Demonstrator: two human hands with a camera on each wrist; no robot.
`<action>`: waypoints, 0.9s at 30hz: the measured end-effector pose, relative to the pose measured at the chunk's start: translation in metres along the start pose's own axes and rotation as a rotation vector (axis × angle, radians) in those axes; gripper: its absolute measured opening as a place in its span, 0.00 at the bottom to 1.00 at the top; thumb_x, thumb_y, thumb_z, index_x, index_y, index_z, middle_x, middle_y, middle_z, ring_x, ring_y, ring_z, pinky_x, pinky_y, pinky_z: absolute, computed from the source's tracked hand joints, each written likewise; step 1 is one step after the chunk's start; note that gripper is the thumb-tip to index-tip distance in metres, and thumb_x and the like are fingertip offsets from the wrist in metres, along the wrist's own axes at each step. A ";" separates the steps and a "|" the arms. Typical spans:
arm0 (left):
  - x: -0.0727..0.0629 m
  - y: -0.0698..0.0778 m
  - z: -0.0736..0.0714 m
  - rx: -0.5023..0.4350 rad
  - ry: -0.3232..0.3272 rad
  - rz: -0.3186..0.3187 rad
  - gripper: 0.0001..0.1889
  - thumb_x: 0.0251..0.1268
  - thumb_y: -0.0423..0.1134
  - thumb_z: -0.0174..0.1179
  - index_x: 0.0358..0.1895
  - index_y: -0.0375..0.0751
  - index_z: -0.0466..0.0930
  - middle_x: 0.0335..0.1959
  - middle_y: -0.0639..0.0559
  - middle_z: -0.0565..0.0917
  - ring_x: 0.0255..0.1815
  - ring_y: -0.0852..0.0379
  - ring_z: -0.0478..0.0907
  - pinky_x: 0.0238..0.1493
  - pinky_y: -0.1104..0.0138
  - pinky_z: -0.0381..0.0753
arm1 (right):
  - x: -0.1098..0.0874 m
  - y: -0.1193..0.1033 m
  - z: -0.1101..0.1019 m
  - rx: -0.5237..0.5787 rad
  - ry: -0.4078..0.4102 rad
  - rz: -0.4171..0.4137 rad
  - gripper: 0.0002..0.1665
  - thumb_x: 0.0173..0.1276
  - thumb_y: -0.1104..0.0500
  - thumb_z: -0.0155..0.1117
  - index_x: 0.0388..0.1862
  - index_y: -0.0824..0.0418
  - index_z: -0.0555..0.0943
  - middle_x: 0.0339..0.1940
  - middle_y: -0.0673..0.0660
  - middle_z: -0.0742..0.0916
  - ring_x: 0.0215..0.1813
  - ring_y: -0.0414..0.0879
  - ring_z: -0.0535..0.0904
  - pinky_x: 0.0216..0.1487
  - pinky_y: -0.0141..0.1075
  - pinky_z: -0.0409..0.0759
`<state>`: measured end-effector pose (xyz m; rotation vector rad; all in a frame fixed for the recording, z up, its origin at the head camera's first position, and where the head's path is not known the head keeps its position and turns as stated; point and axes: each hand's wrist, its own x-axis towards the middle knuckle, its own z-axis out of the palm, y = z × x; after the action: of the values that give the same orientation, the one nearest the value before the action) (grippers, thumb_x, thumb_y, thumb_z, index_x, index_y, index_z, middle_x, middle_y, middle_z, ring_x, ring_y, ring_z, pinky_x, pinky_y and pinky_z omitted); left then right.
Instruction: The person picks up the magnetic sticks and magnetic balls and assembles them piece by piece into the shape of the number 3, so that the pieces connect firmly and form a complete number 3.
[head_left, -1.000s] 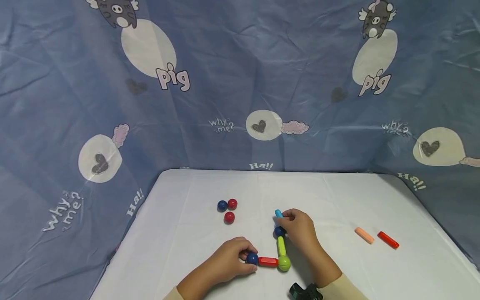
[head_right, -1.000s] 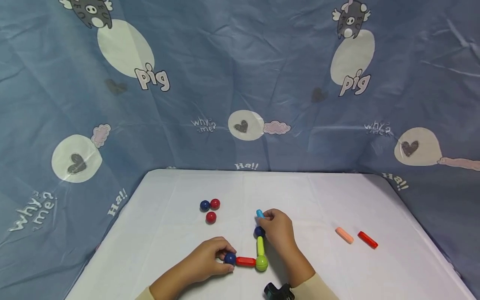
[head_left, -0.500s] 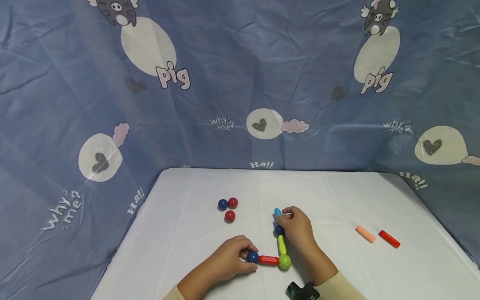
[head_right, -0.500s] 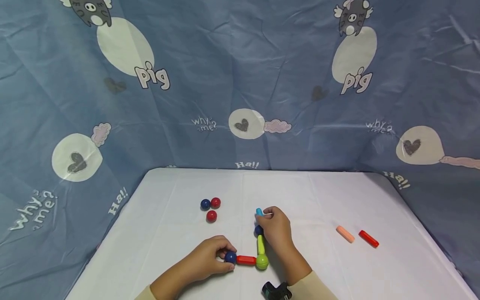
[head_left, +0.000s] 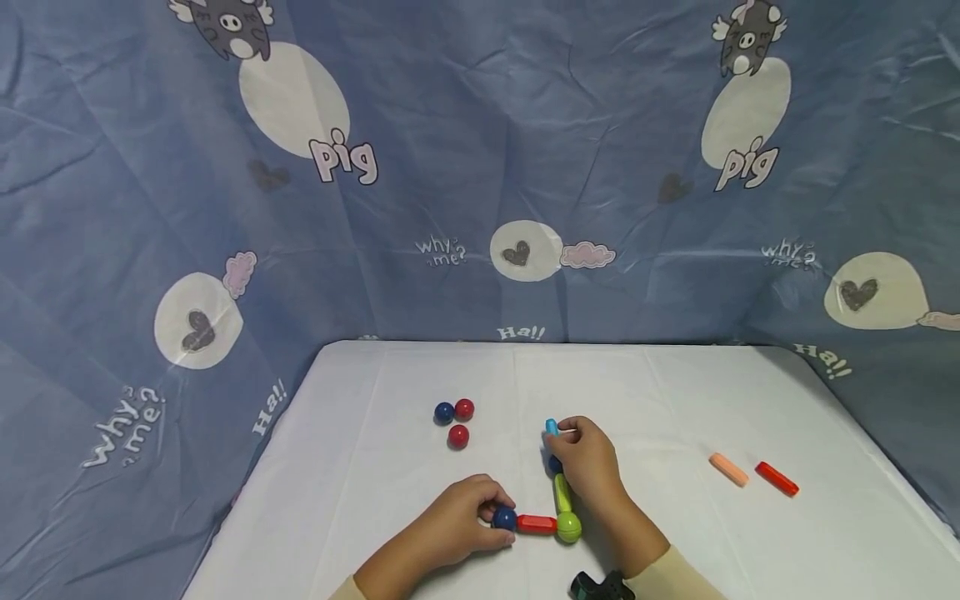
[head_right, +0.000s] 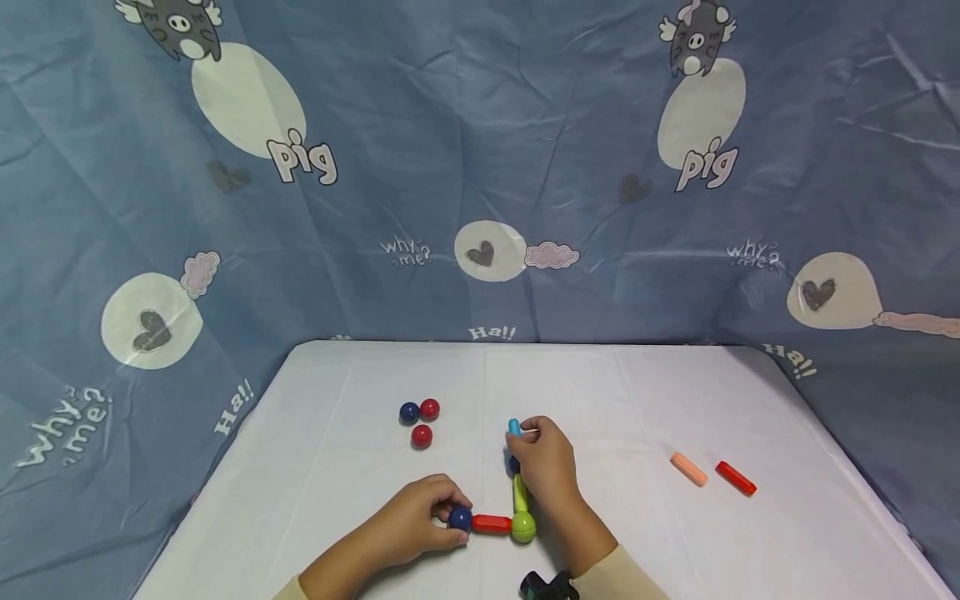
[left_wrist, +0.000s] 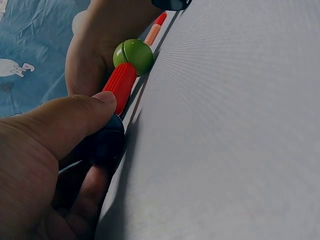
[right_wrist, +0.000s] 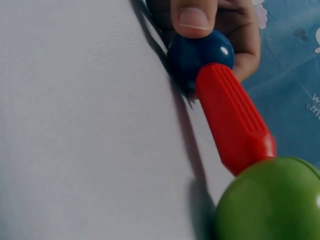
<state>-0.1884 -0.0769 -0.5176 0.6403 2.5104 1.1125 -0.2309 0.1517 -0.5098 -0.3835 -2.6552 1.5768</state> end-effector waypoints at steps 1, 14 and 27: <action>0.000 0.000 0.000 0.001 -0.001 -0.003 0.15 0.55 0.48 0.80 0.45 0.58 0.86 0.38 0.68 0.79 0.39 0.70 0.76 0.47 0.73 0.79 | 0.000 0.000 -0.001 0.000 -0.001 0.002 0.18 0.72 0.52 0.72 0.53 0.60 0.82 0.38 0.55 0.86 0.39 0.47 0.81 0.36 0.35 0.80; 0.003 -0.001 0.001 0.014 0.011 0.013 0.16 0.55 0.48 0.81 0.45 0.56 0.86 0.39 0.68 0.79 0.39 0.71 0.76 0.47 0.73 0.80 | 0.004 0.002 -0.011 -0.047 0.008 0.045 0.22 0.72 0.51 0.70 0.56 0.63 0.81 0.42 0.59 0.85 0.42 0.49 0.81 0.39 0.36 0.84; -0.001 0.000 0.001 0.018 0.007 -0.009 0.16 0.55 0.49 0.81 0.45 0.58 0.86 0.39 0.68 0.79 0.39 0.70 0.76 0.48 0.73 0.80 | 0.006 0.005 -0.015 -0.088 0.004 0.035 0.21 0.71 0.51 0.66 0.55 0.64 0.81 0.42 0.58 0.86 0.43 0.49 0.81 0.41 0.37 0.80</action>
<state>-0.1872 -0.0764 -0.5181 0.6301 2.5294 1.0916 -0.2334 0.1682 -0.5074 -0.4378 -2.7360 1.4699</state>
